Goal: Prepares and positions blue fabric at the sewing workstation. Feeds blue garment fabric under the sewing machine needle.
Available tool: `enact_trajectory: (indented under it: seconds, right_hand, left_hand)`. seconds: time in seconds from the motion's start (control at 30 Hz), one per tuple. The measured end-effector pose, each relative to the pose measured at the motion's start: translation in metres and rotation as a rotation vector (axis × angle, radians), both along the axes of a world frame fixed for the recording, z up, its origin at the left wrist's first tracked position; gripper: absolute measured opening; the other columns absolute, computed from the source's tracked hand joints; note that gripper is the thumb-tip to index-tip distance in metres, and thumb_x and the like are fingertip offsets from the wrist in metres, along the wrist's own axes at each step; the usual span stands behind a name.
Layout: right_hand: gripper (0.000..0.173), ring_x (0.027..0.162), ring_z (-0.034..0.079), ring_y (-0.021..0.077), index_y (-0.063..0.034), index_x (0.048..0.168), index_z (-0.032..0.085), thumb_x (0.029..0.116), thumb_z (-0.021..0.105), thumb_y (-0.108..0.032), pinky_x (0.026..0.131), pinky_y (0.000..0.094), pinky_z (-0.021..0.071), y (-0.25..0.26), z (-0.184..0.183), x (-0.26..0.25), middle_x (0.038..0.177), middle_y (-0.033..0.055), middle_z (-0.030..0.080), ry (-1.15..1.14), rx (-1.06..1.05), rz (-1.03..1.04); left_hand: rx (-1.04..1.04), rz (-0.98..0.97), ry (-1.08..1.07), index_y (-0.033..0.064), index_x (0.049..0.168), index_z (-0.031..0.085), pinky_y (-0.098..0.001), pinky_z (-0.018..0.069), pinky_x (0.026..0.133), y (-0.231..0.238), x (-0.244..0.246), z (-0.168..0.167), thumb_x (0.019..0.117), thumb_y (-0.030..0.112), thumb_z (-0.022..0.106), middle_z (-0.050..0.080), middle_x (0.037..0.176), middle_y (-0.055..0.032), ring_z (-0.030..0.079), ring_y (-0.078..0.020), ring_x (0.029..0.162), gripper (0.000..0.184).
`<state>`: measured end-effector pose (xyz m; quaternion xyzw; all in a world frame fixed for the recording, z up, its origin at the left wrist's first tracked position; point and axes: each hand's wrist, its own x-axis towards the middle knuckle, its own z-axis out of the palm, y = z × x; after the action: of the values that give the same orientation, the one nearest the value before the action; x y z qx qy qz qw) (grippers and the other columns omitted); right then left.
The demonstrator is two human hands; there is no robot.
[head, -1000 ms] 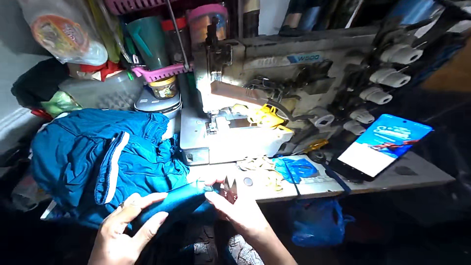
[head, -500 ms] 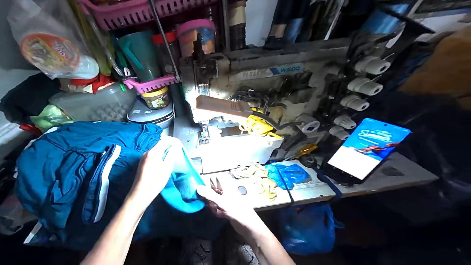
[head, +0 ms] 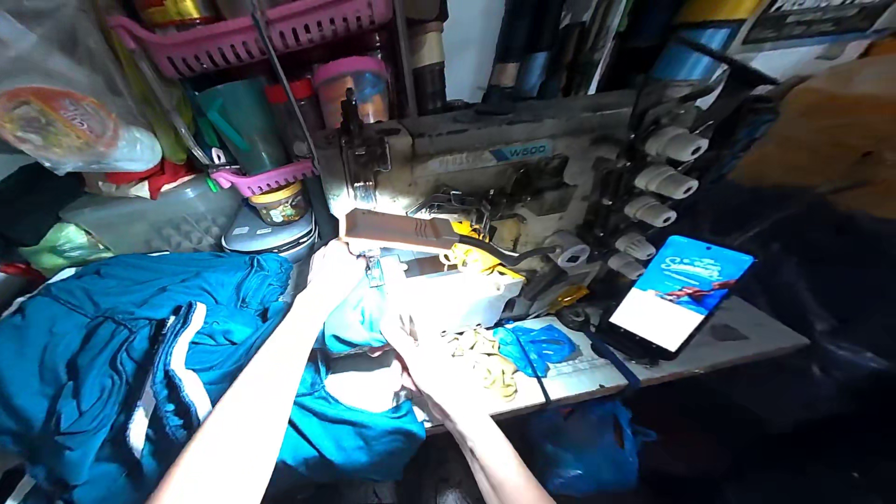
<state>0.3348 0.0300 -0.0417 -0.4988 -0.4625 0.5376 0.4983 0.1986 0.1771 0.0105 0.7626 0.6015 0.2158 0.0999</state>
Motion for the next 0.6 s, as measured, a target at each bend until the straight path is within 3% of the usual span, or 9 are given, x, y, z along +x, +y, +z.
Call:
enact_trajectory:
  seconds: [0.07,0.13,0.23,0.3,0.37,0.4,0.47,0.53,0.6]
  right_hand:
    - [0.03,0.062,0.059,0.0044,-0.0041,0.112,0.069,0.1061,0.054,-0.029,0.059,0.0222,0.0509,-0.009,-0.002,0.003,0.081,-0.0002,0.068,-0.239,0.142,-0.125]
    - [0.028,0.075,0.065,0.0092,-0.0015,0.11,0.072,0.1005,0.061,-0.025,0.071,0.0275,0.0551,-0.019,0.001,0.0,0.088,0.0061,0.07,-0.425,0.322,-0.304]
    - [0.037,0.088,0.072,0.0204,-0.0075,0.113,0.072,0.0938,0.07,-0.039,0.076,0.039,0.0609,-0.018,0.007,-0.01,0.102,0.0095,0.073,-0.849,0.503,-0.338]
    - [0.027,0.089,0.071,0.0306,-0.0082,0.108,0.074,0.093,0.069,-0.03,0.071,0.0466,0.0601,-0.016,0.009,-0.018,0.106,0.0154,0.07,-1.04,0.551,-0.23]
    - [0.022,0.09,0.07,0.0246,-0.0082,0.105,0.075,0.093,0.065,-0.023,0.076,0.0421,0.0596,-0.019,0.015,-0.02,0.104,0.0119,0.07,-0.891,0.529,-0.119]
    - [0.022,0.083,0.067,0.0168,-0.0053,0.105,0.074,0.0962,0.063,-0.023,0.075,0.0341,0.057,-0.023,0.021,-0.019,0.096,0.008,0.069,-0.663,0.423,-0.042]
    - [0.019,0.05,0.052,0.0011,-0.008,0.098,0.062,0.1034,0.057,-0.025,0.05,0.0165,0.0458,-0.026,0.026,-0.011,0.064,-0.0041,0.056,-0.036,0.099,0.121]
    - [0.016,0.044,0.047,0.0,-0.0123,0.109,0.057,0.105,0.057,-0.028,0.041,0.014,0.0407,-0.024,0.022,0.003,0.067,-0.0032,0.059,0.358,-0.173,0.244]
    - [0.02,0.046,0.046,-0.0006,-0.0129,0.117,0.058,0.1016,0.064,-0.022,0.04,0.0135,0.0383,-0.02,0.021,0.009,0.075,-0.0017,0.062,0.372,-0.197,0.201]
  left_hand:
    - [0.149,-0.077,0.034,-0.0023,0.107,0.071,-0.0593,0.0509,0.094,-0.01,-0.012,0.004,0.0985,0.026,0.065,0.068,0.114,-0.0221,0.066,-0.0395,0.111,0.03]
    - [0.382,-0.167,-0.054,-0.0036,0.109,0.071,-0.0595,0.0486,0.096,-0.027,-0.031,0.007,0.0993,0.017,0.063,0.068,0.112,-0.0229,0.065,-0.0407,0.111,0.024]
    - [0.496,-0.091,-0.253,0.0049,0.112,0.072,-0.0497,0.0528,0.097,-0.066,-0.05,0.01,0.102,0.015,0.061,0.071,0.117,-0.0131,0.067,-0.0274,0.11,0.018]
    - [0.506,-0.045,-0.286,0.009,0.114,0.072,-0.0434,0.0555,0.092,-0.089,-0.061,0.001,0.1029,0.019,0.059,0.07,0.116,-0.0076,0.067,-0.0205,0.107,0.02]
    - [0.497,-0.032,-0.29,0.0111,0.114,0.073,-0.0397,0.0562,0.092,-0.103,-0.072,-0.01,0.1007,0.022,0.059,0.068,0.118,-0.0058,0.066,-0.0181,0.109,0.022]
    - [0.485,-0.028,-0.303,0.0109,0.114,0.073,-0.0397,0.0561,0.093,-0.109,-0.077,-0.014,0.1,0.023,0.058,0.068,0.12,-0.006,0.066,-0.0182,0.111,0.024]
    - [0.466,-0.014,-0.337,0.0117,0.115,0.073,-0.0344,0.0574,0.091,-0.121,-0.083,-0.019,0.0993,0.027,0.057,0.069,0.119,-0.0035,0.066,-0.0139,0.109,0.027]
    - [0.402,-0.018,-0.397,0.0119,0.118,0.071,-0.0303,0.0581,0.086,-0.132,-0.08,-0.02,0.0989,0.029,0.056,0.068,0.118,-0.0019,0.067,-0.0096,0.104,0.029]
    - [0.286,-0.047,-0.531,0.0094,0.123,0.068,-0.0286,0.0601,0.08,-0.14,-0.067,-0.019,0.0991,0.027,0.059,0.07,0.116,-0.0011,0.069,-0.0074,0.096,0.031]
